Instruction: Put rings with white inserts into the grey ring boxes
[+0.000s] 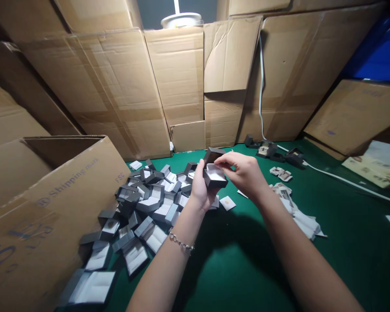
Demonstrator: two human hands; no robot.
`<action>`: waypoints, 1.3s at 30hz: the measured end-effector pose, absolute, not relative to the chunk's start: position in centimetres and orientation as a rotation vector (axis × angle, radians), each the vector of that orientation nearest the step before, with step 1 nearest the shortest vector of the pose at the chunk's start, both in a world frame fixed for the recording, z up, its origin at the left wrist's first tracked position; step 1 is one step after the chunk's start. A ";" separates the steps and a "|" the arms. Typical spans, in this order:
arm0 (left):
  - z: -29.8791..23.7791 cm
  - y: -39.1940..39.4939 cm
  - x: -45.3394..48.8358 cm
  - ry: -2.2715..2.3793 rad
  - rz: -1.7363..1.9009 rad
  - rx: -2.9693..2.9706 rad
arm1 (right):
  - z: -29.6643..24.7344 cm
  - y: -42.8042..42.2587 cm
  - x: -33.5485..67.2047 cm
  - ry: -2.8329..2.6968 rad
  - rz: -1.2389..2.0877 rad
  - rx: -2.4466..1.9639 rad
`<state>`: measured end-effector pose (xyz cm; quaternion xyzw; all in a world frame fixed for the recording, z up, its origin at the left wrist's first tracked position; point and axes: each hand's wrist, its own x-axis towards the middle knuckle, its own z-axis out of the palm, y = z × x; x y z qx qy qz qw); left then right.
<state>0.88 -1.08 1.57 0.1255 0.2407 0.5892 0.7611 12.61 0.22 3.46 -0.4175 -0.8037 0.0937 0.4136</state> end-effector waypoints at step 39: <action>0.7 -0.7 0.6 0.521 1.226 0.441 | 1.4 2.3 12.1 -1.529 0.984 -1.108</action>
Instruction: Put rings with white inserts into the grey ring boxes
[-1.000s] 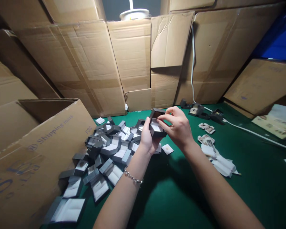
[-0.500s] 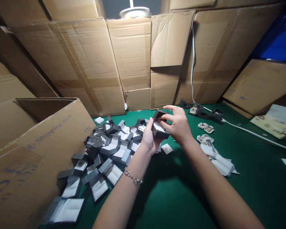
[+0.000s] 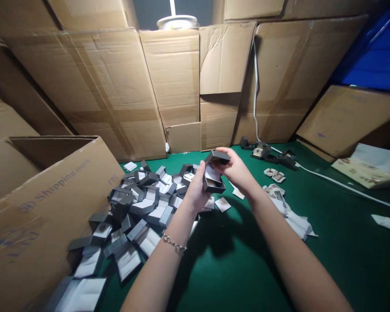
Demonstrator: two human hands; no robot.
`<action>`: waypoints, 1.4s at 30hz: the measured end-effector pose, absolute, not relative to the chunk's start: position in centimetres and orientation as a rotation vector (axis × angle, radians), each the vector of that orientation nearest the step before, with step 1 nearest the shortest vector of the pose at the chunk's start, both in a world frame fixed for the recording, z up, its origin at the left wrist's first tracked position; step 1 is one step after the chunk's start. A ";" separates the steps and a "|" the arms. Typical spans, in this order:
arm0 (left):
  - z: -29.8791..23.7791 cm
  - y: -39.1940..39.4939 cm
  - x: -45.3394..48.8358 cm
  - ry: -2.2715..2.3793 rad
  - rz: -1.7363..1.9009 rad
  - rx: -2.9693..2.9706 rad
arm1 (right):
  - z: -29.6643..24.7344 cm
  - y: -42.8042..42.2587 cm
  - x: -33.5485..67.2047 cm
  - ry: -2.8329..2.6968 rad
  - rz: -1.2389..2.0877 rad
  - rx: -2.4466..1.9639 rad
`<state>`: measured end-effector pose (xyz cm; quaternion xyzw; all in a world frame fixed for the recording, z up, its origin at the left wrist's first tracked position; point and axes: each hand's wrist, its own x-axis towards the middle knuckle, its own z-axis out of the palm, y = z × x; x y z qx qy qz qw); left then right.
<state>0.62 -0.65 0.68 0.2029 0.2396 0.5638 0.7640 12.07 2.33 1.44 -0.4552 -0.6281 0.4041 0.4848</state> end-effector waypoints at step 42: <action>-2.1 0.6 -0.2 0.768 1.228 1.283 | 2.6 1.0 13.0 -2.028 0.709 -1.334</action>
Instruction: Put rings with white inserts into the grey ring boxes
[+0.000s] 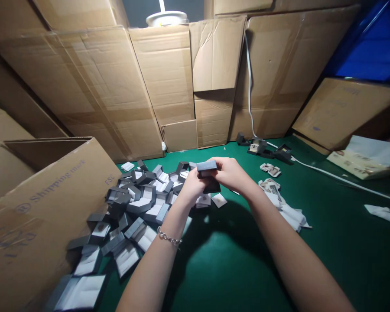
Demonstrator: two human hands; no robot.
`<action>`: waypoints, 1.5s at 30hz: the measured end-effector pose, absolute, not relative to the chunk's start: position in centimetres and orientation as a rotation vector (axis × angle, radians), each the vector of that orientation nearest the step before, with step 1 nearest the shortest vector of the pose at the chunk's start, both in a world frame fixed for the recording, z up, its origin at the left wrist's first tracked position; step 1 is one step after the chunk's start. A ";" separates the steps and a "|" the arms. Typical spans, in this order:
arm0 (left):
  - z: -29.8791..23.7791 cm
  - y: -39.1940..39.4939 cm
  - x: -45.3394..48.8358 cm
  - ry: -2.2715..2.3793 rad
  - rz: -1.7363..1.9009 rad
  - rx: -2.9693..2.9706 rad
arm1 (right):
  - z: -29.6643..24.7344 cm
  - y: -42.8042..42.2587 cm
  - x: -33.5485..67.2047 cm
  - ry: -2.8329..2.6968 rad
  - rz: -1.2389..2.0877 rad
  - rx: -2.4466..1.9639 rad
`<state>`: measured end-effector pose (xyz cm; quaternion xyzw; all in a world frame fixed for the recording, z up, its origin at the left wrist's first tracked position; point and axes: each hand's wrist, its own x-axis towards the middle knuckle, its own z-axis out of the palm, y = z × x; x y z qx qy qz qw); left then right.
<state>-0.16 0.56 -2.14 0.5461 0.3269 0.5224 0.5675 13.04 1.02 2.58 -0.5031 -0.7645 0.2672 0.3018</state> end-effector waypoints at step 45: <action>-1.8 0.2 -2.6 0.771 1.123 1.716 | 0.6 3.3 17.6 -2.356 0.755 -2.163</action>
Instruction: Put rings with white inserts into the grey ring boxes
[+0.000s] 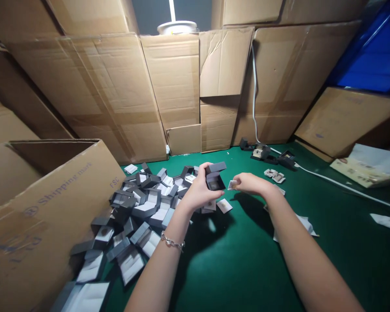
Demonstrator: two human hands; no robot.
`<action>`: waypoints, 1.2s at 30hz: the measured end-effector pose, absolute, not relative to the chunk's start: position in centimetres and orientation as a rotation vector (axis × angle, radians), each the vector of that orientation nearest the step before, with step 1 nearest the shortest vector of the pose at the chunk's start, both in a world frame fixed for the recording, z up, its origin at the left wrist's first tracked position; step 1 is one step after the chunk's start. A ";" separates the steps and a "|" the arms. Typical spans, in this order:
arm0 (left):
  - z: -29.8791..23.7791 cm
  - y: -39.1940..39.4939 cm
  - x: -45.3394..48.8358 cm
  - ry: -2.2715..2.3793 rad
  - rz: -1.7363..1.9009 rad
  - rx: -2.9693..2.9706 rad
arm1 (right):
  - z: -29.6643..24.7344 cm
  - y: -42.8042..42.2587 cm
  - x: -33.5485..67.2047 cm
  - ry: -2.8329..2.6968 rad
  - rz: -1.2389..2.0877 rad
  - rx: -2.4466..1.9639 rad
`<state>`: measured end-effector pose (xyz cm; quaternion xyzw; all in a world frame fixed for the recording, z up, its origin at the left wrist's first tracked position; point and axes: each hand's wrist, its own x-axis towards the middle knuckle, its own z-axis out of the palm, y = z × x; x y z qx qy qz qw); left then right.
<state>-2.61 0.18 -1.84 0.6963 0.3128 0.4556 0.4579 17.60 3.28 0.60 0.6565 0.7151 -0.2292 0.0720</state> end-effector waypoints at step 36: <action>-3.1 1.3 -1.1 0.704 1.551 1.454 | 4.4 1.0 16.8 2.633 -2.017 1.942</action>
